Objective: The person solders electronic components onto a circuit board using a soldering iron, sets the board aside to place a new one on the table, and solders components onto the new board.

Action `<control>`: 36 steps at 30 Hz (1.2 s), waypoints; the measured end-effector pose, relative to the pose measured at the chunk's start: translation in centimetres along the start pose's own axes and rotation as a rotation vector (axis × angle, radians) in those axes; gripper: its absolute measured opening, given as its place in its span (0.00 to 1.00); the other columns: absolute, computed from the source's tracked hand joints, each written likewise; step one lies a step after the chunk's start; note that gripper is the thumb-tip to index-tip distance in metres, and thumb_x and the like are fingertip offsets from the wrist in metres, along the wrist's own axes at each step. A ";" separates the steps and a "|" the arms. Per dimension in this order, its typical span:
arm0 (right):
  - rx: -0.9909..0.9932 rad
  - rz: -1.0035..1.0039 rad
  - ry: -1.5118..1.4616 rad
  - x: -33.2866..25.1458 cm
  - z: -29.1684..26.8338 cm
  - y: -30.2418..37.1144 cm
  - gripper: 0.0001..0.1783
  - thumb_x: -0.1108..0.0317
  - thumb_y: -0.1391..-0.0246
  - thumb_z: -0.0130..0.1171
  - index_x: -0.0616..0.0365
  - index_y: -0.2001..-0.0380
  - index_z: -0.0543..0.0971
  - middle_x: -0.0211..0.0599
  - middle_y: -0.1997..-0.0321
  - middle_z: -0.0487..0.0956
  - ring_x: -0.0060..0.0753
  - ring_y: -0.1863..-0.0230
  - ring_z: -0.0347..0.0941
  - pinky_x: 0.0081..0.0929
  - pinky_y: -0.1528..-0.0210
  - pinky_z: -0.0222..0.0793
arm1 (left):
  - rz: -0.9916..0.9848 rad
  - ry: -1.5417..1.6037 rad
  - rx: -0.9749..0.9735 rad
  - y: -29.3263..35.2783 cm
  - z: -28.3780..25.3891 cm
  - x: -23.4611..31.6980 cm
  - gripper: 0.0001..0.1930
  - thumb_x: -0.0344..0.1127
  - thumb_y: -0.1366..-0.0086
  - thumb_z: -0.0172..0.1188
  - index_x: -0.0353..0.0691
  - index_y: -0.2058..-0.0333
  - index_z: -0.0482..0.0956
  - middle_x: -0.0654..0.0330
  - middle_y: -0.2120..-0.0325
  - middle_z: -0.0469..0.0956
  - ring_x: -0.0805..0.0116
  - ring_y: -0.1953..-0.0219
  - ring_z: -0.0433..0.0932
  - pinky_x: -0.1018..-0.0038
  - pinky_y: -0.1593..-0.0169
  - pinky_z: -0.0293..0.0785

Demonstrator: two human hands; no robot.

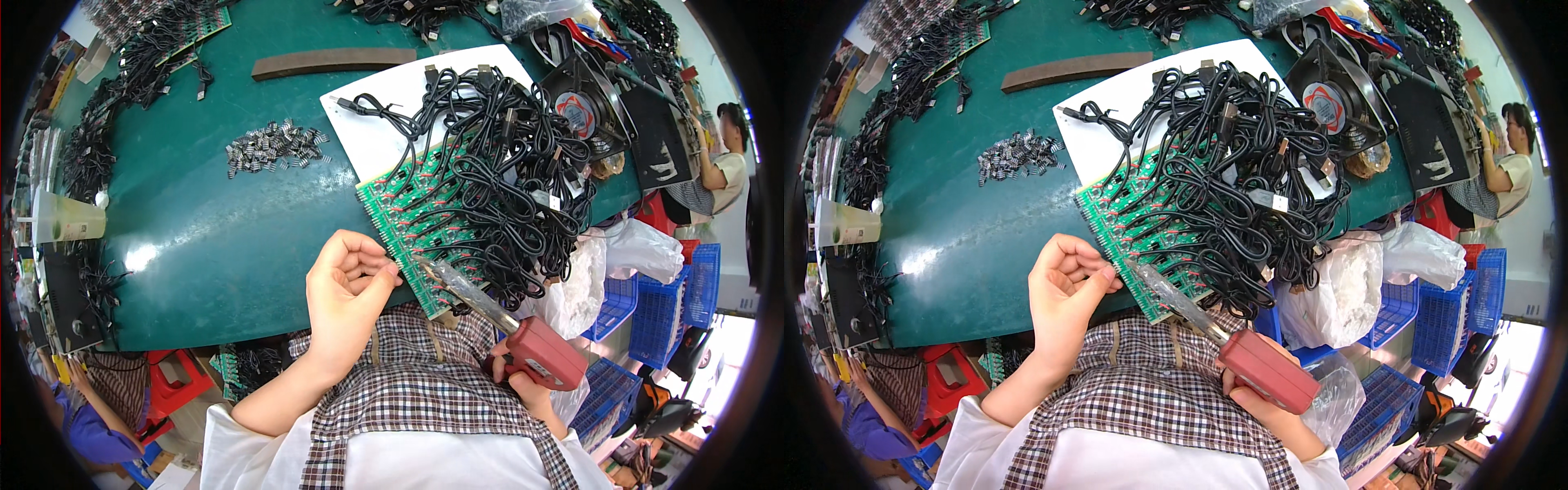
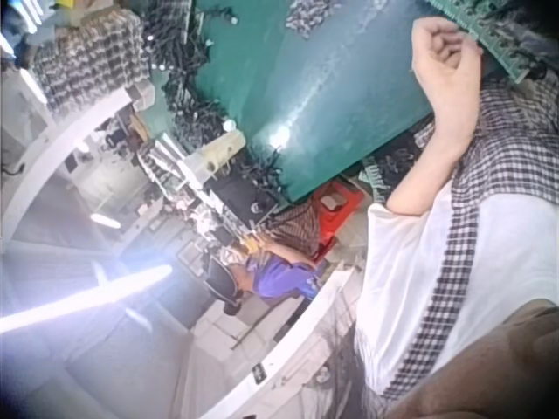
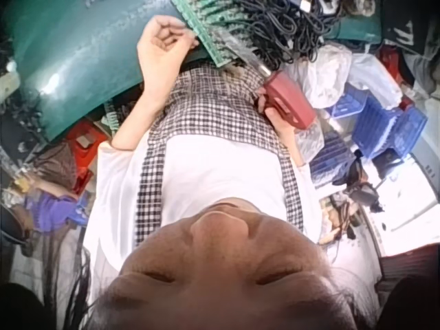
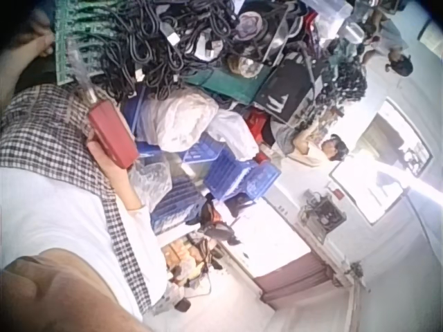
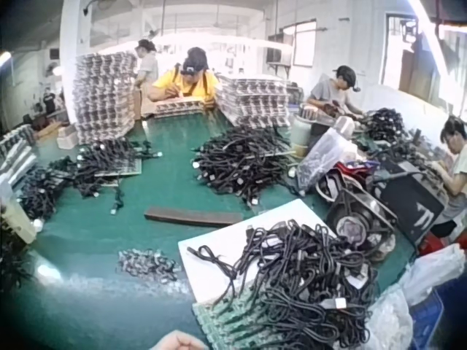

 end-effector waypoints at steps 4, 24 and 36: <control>-0.136 -0.058 0.236 0.2 -0.7 -0.1 0.32 0.55 0.55 0.63 0.69 0.55 0.67 0.41 0.63 0.73 0.26 0.79 0.66 0.20 0.78 0.60 | 0.026 -0.005 0.010 0.1 0.1 -0.2 0.09 0.19 0.45 0.54 0.35 0.67 0.65 0.59 0.74 0.73 0.74 0.71 0.74 0.79 0.64 0.73; -0.074 0.068 -0.038 1.6 -0.9 0.2 0.39 0.62 0.61 0.69 0.66 0.49 0.61 0.37 0.65 0.75 0.24 0.64 0.72 0.19 0.60 0.69 | 0.028 0.036 -0.010 0.0 0.1 -0.3 0.10 0.18 0.45 0.52 0.36 0.65 0.65 0.61 0.74 0.71 0.77 0.70 0.72 0.80 0.64 0.73; -0.051 0.045 0.396 1.4 -1.4 0.8 0.26 0.59 0.60 0.67 0.66 0.63 0.73 0.36 0.71 0.77 0.22 0.68 0.73 0.17 0.66 0.68 | 0.031 0.033 -0.015 -0.1 -0.1 -0.3 0.11 0.18 0.45 0.52 0.36 0.65 0.65 0.61 0.73 0.71 0.77 0.71 0.71 0.81 0.65 0.72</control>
Point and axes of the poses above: each hand's wrist, its own y-axis away from the middle knuckle, its own z-axis out of the palm, x = y × z, the point moved 1 cm from there along -y, towards the middle knuckle
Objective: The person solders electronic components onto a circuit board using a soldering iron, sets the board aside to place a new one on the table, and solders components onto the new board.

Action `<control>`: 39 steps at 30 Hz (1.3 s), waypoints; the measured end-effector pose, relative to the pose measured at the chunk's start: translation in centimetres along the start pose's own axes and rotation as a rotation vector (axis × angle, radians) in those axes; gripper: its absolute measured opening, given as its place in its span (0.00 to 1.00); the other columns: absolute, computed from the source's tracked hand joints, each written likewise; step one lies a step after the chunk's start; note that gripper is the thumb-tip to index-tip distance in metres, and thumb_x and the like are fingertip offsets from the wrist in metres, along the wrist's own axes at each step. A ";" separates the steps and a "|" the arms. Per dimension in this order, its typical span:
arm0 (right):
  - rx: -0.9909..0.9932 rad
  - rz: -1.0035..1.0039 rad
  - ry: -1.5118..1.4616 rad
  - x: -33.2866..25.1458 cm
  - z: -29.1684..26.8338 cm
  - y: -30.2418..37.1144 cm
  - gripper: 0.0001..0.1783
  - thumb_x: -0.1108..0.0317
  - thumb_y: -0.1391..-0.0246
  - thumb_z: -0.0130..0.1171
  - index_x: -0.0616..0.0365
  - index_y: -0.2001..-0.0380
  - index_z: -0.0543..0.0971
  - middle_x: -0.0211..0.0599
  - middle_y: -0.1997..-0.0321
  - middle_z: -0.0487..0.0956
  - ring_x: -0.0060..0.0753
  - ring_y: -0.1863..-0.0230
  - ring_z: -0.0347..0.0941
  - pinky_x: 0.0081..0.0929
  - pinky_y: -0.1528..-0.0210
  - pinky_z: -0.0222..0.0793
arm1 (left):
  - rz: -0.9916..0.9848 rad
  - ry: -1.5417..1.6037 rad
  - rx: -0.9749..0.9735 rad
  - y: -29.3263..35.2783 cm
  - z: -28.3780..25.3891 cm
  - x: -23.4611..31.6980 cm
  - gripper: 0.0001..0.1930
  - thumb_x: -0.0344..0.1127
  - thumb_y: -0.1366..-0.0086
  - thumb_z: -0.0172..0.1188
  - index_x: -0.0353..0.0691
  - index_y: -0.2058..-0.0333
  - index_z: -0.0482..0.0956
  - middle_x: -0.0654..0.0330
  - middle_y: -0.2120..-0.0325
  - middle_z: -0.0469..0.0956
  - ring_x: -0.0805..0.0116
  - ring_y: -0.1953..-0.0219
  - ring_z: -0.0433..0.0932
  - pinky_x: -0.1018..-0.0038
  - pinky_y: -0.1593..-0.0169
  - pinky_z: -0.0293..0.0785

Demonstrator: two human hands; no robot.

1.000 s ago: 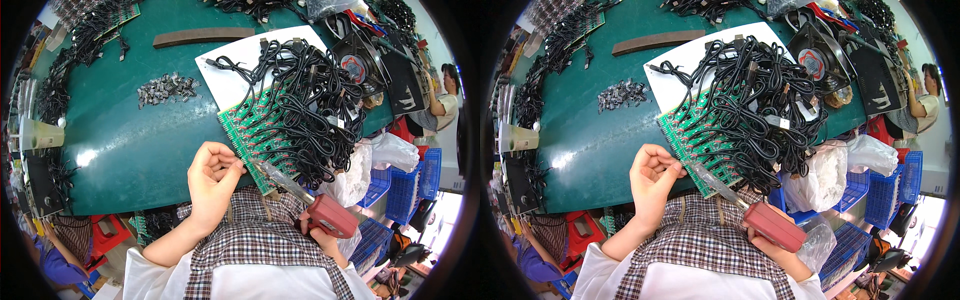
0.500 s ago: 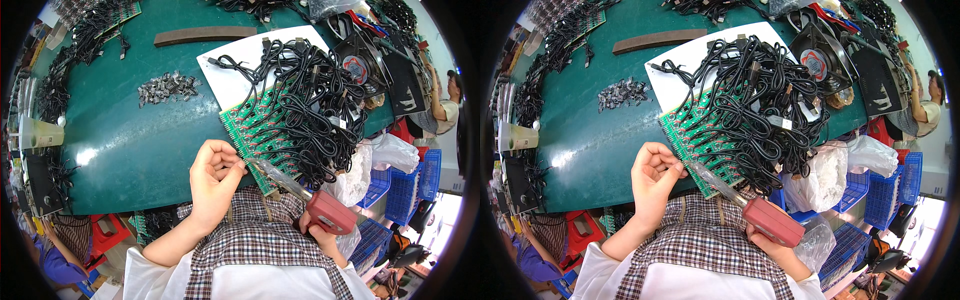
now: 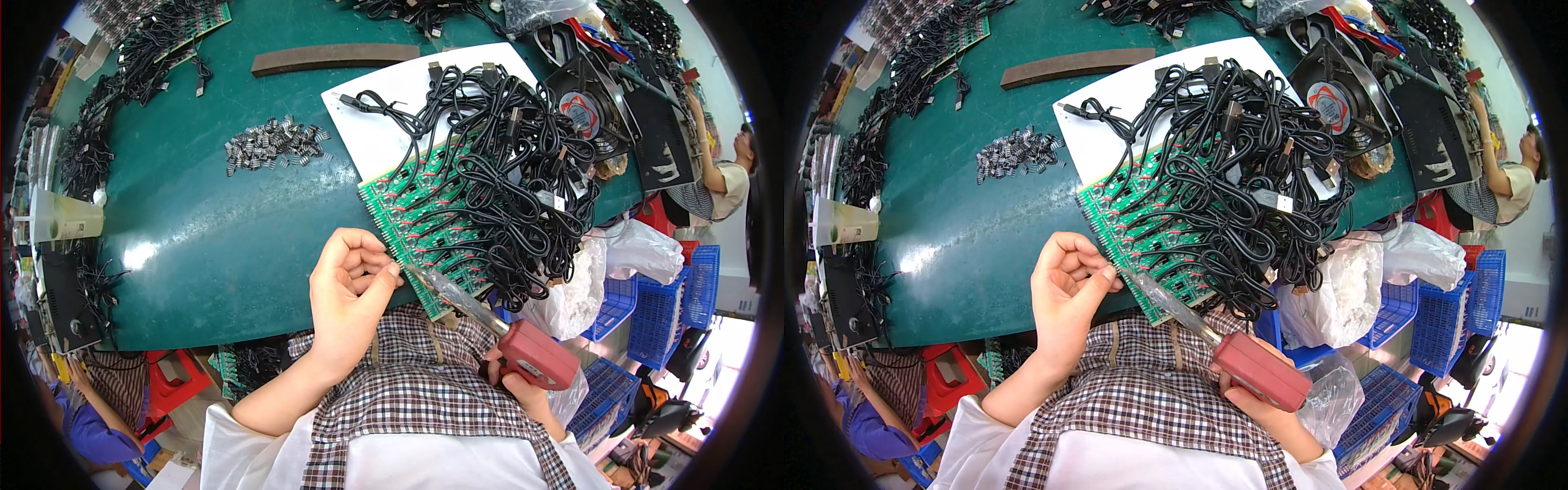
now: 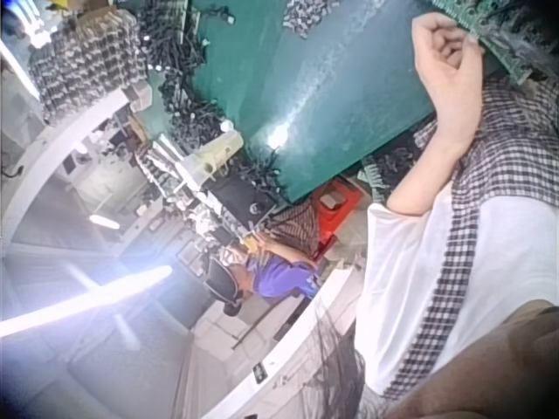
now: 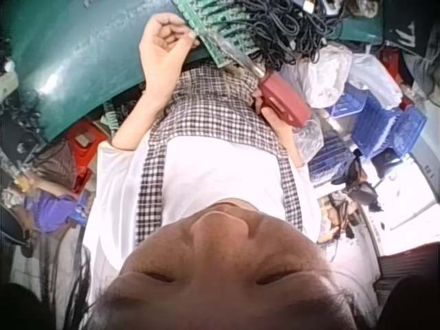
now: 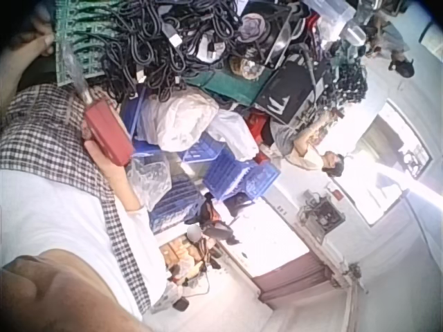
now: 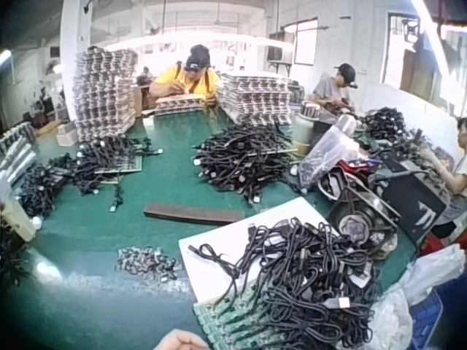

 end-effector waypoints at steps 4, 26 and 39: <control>0.050 -0.004 -0.091 -1.0 0.3 -0.1 0.23 0.59 0.61 0.67 0.65 0.66 0.75 0.36 0.70 0.77 0.24 0.70 0.73 0.17 0.68 0.68 | 0.007 -0.028 -0.004 0.0 0.1 -0.1 0.10 0.18 0.45 0.52 0.36 0.65 0.65 0.61 0.73 0.71 0.77 0.70 0.71 0.81 0.65 0.72; 0.085 -0.084 0.113 -0.9 -0.5 0.0 0.24 0.56 0.63 0.66 0.64 0.68 0.75 0.32 0.75 0.76 0.26 0.79 0.71 0.20 0.74 0.65 | 0.026 -0.113 0.000 0.2 0.1 0.4 0.10 0.19 0.44 0.51 0.36 0.64 0.64 0.63 0.74 0.69 0.78 0.71 0.70 0.81 0.66 0.71; 0.106 -0.138 -0.212 -2.5 1.0 -0.8 0.28 0.53 0.61 0.68 0.70 0.68 0.74 0.34 0.78 0.75 0.24 0.82 0.69 0.17 0.77 0.61 | 0.403 -1.175 0.183 -8.2 -7.3 4.1 0.11 0.26 0.50 0.59 0.34 0.65 0.72 0.55 0.79 0.70 0.62 0.77 0.71 0.69 0.70 0.67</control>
Point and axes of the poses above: each hand's wrist, its own y-axis away from the middle knuckle, its own z-axis out of the palm, x = y × z, the point moved 1 cm from there along -y, towards the middle knuckle
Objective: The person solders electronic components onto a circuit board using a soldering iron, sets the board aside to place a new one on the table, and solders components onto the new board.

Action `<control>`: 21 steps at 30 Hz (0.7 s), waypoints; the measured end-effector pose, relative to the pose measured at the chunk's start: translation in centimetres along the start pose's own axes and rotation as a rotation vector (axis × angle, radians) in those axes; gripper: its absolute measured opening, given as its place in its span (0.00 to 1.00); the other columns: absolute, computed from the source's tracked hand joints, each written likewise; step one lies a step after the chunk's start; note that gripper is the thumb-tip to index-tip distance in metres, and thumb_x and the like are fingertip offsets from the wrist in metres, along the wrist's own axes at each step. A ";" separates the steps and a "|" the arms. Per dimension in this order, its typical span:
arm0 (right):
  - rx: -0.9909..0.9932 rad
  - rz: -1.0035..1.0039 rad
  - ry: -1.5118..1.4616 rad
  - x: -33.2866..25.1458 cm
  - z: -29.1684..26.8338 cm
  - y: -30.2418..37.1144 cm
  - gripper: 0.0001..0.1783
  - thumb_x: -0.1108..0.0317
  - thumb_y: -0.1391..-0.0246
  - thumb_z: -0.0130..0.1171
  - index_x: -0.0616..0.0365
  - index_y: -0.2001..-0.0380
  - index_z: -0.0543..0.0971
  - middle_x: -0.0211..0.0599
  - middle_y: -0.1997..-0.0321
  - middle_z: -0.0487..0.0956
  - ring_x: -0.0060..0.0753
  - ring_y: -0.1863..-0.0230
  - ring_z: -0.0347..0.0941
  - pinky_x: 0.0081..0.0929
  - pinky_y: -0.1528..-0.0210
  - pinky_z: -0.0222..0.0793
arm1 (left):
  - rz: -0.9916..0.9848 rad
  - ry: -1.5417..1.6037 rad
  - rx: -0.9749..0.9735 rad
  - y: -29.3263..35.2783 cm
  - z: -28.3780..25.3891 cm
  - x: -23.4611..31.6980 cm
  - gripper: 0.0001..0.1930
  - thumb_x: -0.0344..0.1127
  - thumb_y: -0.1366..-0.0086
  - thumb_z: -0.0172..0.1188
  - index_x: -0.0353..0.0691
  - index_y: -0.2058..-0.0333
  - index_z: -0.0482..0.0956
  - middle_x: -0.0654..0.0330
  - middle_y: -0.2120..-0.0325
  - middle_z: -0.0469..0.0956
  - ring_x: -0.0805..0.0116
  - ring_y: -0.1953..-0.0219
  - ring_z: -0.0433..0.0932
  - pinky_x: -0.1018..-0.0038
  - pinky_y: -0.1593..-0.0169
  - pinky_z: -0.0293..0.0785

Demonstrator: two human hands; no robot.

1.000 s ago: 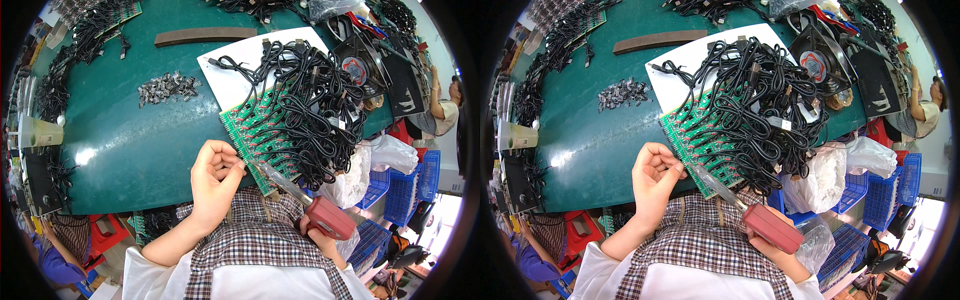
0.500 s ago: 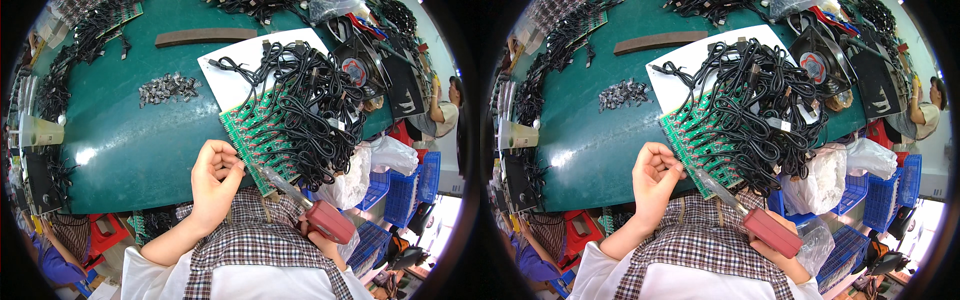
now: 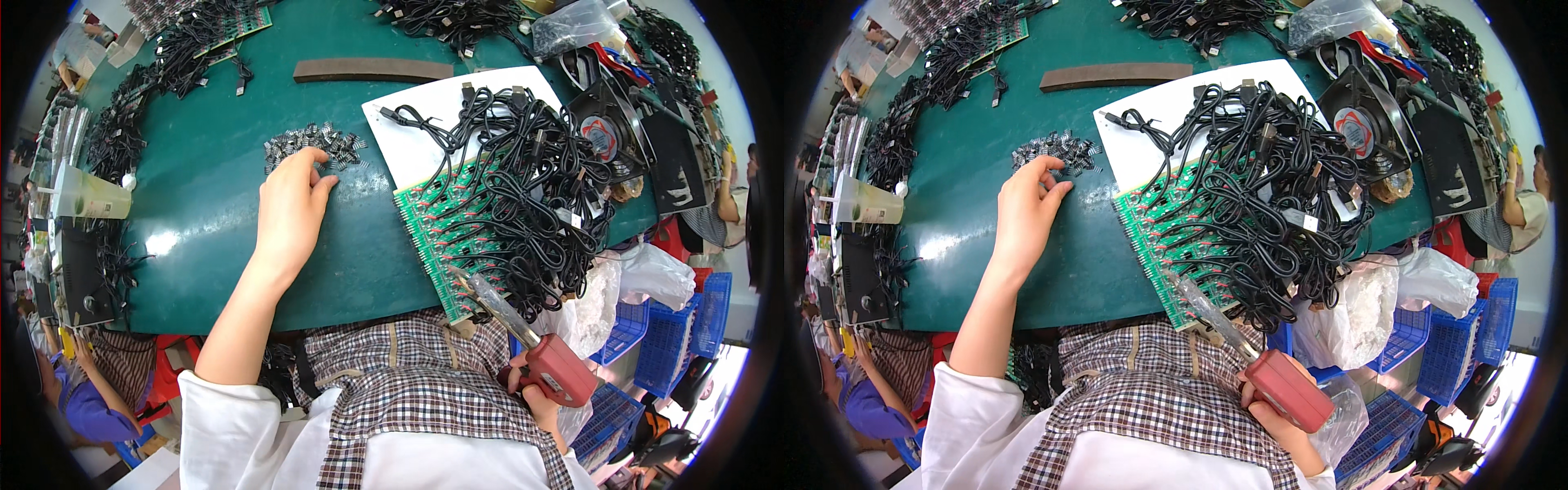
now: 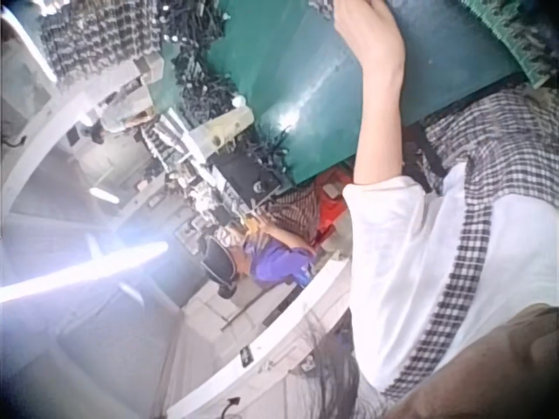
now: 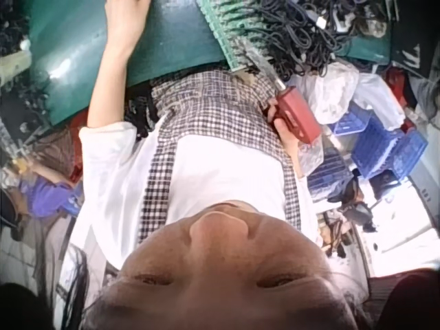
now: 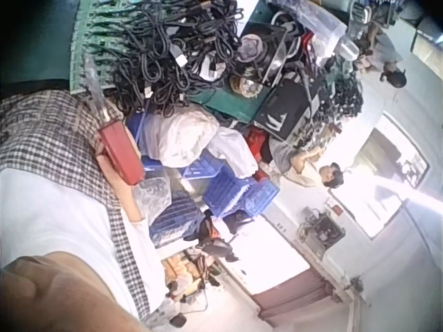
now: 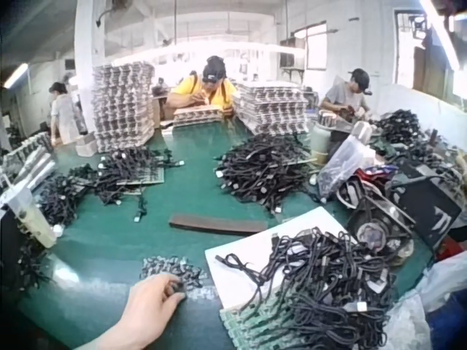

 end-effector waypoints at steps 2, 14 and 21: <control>0.011 -0.009 -0.008 -0.1 0.2 0.1 0.29 0.53 0.61 0.67 0.70 0.66 0.73 0.35 0.79 0.74 0.24 0.82 0.69 0.17 0.76 0.61 | 0.037 -0.048 0.000 -0.5 0.1 -0.2 0.11 0.26 0.50 0.60 0.34 0.67 0.73 0.55 0.80 0.70 0.61 0.77 0.71 0.69 0.69 0.67; 0.032 0.073 0.130 1.0 -1.3 1.3 0.29 0.63 0.66 0.68 0.69 0.60 0.70 0.31 0.82 0.74 0.20 0.80 0.69 0.15 0.73 0.63 | -0.058 0.368 -0.152 0.3 -0.6 0.8 0.05 0.21 0.49 0.58 0.30 0.71 0.76 0.62 0.79 0.75 0.78 0.76 0.71 0.82 0.70 0.69; -0.078 0.121 0.091 1.6 -1.9 1.6 0.34 0.63 0.64 0.69 0.68 0.55 0.67 0.39 0.70 0.77 0.24 0.76 0.71 0.19 0.71 0.66 | -0.508 1.027 -0.492 7.6 0.6 4.5 0.06 0.18 0.49 0.58 0.26 0.69 0.77 0.53 0.73 0.79 0.67 0.70 0.80 0.79 0.65 0.76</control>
Point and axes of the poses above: each hand's wrist, its own y-axis away from the middle knuckle, its own z-axis out of the palm, x = y × z, the point moved 1 cm from there along -y, towards the middle knuckle
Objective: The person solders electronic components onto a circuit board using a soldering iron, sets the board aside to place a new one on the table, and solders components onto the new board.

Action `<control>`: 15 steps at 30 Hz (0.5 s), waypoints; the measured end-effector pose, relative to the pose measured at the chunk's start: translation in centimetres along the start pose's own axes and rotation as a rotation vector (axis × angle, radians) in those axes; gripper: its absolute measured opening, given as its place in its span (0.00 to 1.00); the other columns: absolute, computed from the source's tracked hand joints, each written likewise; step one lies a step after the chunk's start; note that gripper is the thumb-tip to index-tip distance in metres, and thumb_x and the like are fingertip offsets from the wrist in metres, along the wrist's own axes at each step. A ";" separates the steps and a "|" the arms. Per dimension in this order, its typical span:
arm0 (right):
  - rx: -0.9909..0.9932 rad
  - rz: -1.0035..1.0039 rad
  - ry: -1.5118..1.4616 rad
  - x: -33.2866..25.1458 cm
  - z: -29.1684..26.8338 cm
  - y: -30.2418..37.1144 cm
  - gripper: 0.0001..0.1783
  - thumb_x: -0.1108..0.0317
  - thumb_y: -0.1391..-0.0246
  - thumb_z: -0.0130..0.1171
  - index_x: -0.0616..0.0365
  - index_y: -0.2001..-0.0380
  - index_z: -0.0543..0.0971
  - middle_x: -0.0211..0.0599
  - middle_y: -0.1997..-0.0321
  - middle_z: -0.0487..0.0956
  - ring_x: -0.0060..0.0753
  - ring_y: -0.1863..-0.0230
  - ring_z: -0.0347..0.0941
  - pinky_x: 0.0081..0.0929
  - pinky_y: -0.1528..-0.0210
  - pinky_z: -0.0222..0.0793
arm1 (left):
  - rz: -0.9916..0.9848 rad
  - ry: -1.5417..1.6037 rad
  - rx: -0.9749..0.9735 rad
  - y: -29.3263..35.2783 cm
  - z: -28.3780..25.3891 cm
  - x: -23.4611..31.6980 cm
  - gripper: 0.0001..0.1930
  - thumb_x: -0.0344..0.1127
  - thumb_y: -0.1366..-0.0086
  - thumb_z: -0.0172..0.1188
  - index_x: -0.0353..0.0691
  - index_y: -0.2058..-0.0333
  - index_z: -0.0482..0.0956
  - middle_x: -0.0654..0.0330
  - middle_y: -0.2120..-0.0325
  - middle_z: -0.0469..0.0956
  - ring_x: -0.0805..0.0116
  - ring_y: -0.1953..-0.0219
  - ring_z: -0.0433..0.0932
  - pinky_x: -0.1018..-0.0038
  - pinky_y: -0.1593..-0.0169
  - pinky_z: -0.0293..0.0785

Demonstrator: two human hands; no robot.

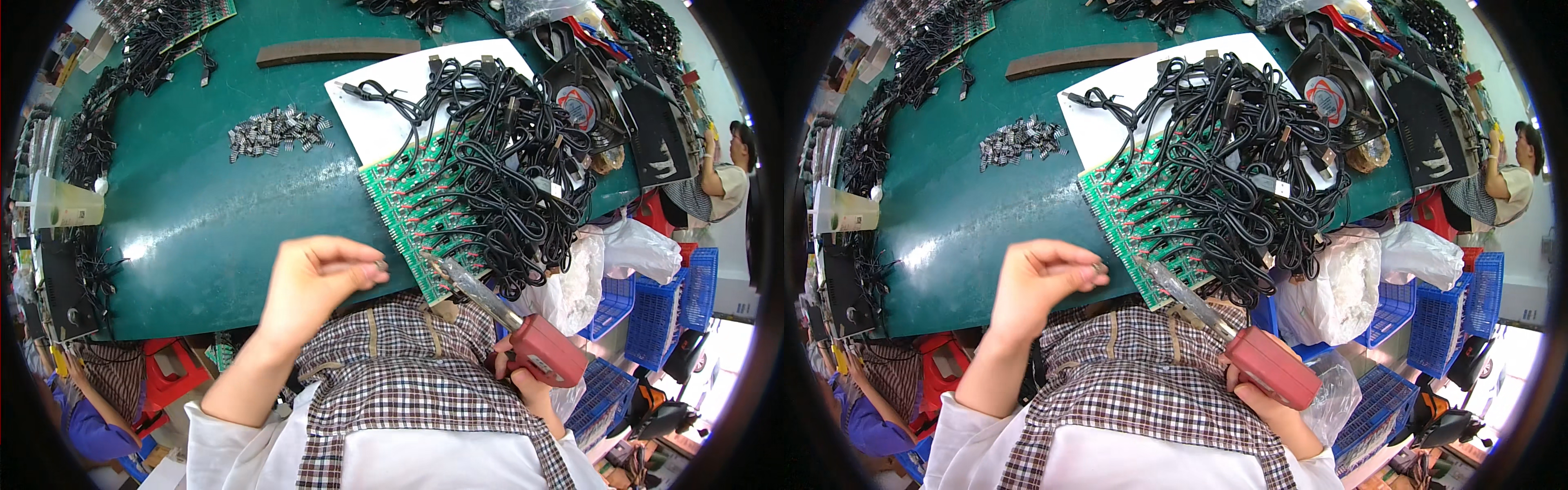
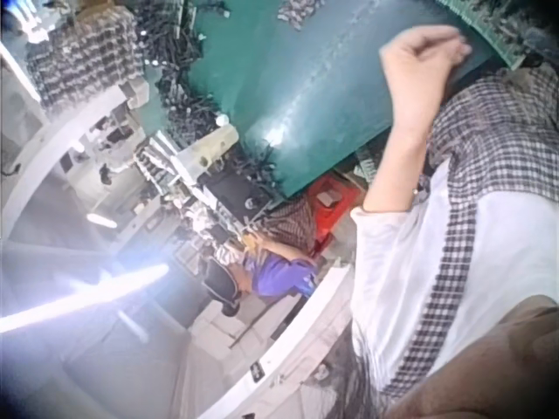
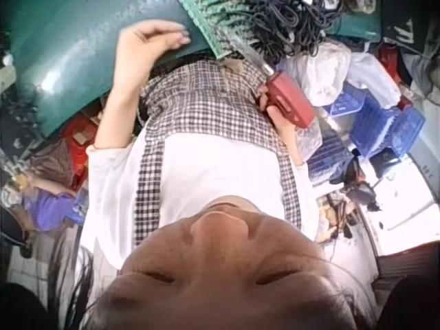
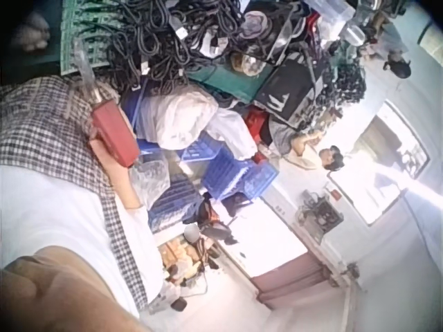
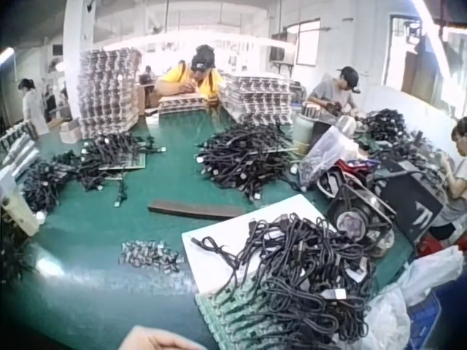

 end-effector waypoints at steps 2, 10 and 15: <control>0.054 -0.050 -0.268 -0.5 1.0 -0.2 0.39 0.64 0.61 0.68 0.66 0.49 0.61 0.45 0.64 0.77 0.27 0.76 0.71 0.21 0.71 0.67 | -0.028 0.071 -0.020 0.8 1.3 -0.7 0.07 0.17 0.47 0.57 0.25 0.67 0.76 0.52 0.72 0.78 0.66 0.69 0.80 0.79 0.64 0.76; 0.041 -0.069 -0.199 -0.8 1.5 -0.7 0.37 0.54 0.59 0.65 0.67 0.52 0.63 0.43 0.69 0.74 0.26 0.84 0.65 0.19 0.83 0.60 | 0.142 0.041 0.042 0.3 3.3 -1.2 0.10 0.20 0.44 0.54 0.34 0.64 0.65 0.59 0.74 0.74 0.72 0.70 0.77 0.79 0.65 0.75; 0.074 -0.086 -0.225 -1.4 1.9 -1.5 0.37 0.53 0.59 0.65 0.66 0.52 0.62 0.42 0.80 0.72 0.25 0.88 0.63 0.18 0.87 0.56 | 0.175 0.091 0.042 0.2 3.2 -1.5 0.10 0.19 0.44 0.51 0.35 0.64 0.63 0.60 0.74 0.72 0.74 0.70 0.75 0.79 0.64 0.74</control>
Point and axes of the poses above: each hand's wrist, its own y-axis away from the middle knuckle, its own z-axis out of the palm, x = y × z, the point moved 1 cm from there along -y, towards the middle knuckle
